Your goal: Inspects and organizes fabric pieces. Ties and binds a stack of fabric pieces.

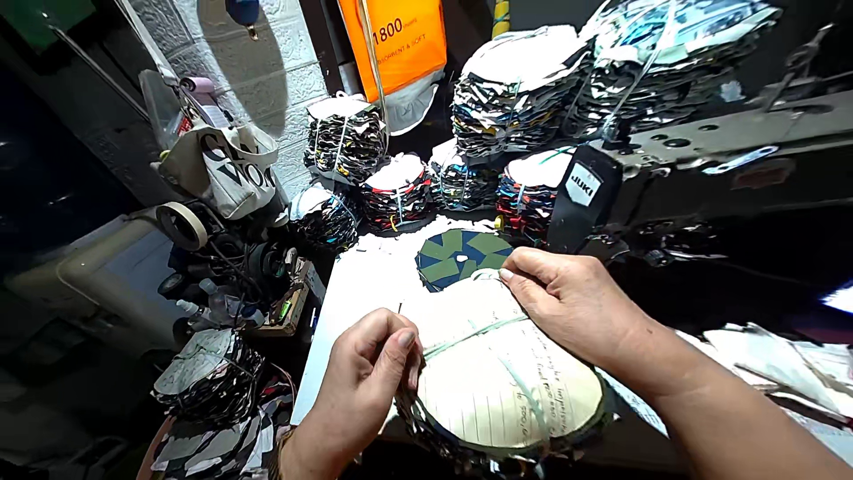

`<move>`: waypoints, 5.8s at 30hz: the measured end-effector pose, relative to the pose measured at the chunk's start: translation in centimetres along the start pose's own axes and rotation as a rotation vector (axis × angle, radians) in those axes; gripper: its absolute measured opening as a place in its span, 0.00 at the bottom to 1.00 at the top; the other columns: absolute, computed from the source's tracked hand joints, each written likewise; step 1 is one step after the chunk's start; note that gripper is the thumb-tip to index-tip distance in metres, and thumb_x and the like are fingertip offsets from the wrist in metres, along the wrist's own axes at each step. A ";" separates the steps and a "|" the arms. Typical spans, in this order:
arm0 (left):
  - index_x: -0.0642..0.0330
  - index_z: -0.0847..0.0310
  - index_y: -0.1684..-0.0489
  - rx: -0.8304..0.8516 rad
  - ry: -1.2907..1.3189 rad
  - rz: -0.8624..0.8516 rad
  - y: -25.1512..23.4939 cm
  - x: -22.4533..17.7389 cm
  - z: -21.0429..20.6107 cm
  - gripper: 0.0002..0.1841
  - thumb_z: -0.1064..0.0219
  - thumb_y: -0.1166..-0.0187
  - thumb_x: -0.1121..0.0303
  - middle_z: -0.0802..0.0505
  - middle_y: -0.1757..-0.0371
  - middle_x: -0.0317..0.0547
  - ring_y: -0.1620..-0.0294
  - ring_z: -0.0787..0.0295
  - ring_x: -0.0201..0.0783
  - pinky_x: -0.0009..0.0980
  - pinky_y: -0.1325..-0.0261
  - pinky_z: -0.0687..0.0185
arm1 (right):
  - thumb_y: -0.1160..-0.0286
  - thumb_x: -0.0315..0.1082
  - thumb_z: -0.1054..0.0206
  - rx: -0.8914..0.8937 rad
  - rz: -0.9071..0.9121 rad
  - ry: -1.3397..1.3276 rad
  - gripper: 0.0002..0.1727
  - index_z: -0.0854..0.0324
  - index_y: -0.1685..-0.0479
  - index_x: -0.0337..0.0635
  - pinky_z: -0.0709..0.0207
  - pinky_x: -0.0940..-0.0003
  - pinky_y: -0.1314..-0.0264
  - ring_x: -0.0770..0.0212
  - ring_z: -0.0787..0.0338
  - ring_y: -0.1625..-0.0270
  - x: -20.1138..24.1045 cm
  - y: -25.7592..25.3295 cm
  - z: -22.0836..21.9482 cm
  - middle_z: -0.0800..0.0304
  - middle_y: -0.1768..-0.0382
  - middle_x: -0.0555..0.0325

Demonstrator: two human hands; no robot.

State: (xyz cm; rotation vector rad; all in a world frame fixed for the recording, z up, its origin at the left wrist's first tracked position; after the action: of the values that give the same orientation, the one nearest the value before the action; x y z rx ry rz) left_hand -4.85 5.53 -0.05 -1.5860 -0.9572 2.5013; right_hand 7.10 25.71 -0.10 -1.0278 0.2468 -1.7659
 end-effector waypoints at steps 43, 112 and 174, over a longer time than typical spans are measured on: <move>0.55 0.20 0.63 0.457 -0.995 -0.349 -0.6 -5.1 -3.9 0.09 0.46 0.16 0.74 0.09 0.31 0.44 0.37 0.10 0.35 0.39 0.37 0.22 | 0.29 0.42 0.38 0.126 0.238 0.121 0.10 0.11 0.68 0.58 0.20 0.85 0.67 0.82 0.17 0.66 0.1 3.2 3.2 0.17 0.69 0.78; 0.65 0.22 0.65 0.492 -0.911 -0.185 -0.4 -5.6 -3.6 0.10 0.46 0.12 0.75 0.07 0.40 0.61 0.33 0.10 0.50 0.56 0.21 0.36 | 0.28 0.18 0.30 0.274 0.106 -0.743 0.08 0.07 0.59 0.35 0.13 0.80 0.54 0.70 0.09 0.55 6.1 0.7 0.1 0.08 0.60 0.57; 0.56 0.14 0.44 -0.106 -0.897 -0.156 -8.2 -3.1 -0.2 0.13 0.39 0.12 0.60 0.16 0.28 0.47 0.24 0.23 0.50 0.76 0.22 0.46 | 0.31 0.32 0.28 0.091 0.123 -0.722 0.12 0.23 0.53 0.54 0.15 0.79 0.67 0.70 0.12 0.68 3.9 1.9 -0.9 0.12 0.64 0.65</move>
State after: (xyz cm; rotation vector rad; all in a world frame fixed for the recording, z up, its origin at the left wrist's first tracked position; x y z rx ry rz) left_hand -5.54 11.24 6.59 -0.2881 -1.2028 3.0734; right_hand 7.34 21.28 0.25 -1.4706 -0.2176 -1.1884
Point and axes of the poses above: each hand's wrist, its own y-axis away from the middle knuckle, its own z-axis out of the back of the hand, x = y × z, the point moved 6 cm from there along -y, towards the middle knuckle
